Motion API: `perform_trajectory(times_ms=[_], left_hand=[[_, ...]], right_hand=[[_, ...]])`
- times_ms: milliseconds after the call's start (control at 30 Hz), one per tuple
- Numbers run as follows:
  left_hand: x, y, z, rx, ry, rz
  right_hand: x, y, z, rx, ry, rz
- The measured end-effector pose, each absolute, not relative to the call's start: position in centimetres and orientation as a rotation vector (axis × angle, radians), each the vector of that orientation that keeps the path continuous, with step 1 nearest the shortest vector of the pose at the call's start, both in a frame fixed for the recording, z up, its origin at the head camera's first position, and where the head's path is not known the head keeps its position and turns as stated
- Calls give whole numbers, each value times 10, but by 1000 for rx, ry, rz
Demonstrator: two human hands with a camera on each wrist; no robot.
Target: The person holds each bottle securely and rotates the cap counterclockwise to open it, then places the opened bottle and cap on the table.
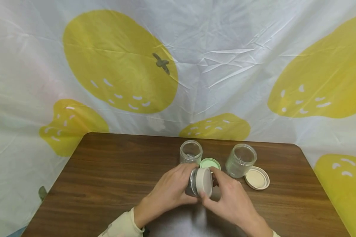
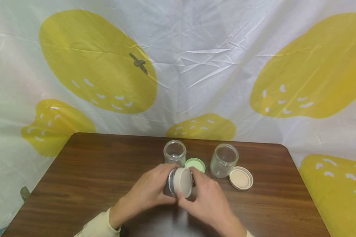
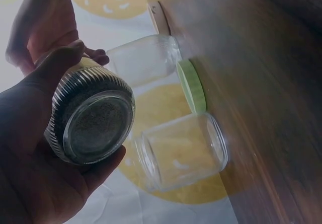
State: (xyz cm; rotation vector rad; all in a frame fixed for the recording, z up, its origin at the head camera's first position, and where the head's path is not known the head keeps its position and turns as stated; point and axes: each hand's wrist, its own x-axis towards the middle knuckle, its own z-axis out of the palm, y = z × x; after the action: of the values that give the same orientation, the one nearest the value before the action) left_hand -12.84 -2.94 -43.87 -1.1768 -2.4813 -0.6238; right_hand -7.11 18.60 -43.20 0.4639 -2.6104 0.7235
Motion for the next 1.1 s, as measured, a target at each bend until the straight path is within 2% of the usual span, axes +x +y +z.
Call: perform_trajectory(times_ms=[467, 1100], left_hand=[[-129, -29, -438, -1127, -2556, -712], [-131, -38, -443, -999, -2637, -873]], right_hand=[[-69, 191, -435, 461, -2567, 754], [-73, 196, -432, 514, -2595, 1103]])
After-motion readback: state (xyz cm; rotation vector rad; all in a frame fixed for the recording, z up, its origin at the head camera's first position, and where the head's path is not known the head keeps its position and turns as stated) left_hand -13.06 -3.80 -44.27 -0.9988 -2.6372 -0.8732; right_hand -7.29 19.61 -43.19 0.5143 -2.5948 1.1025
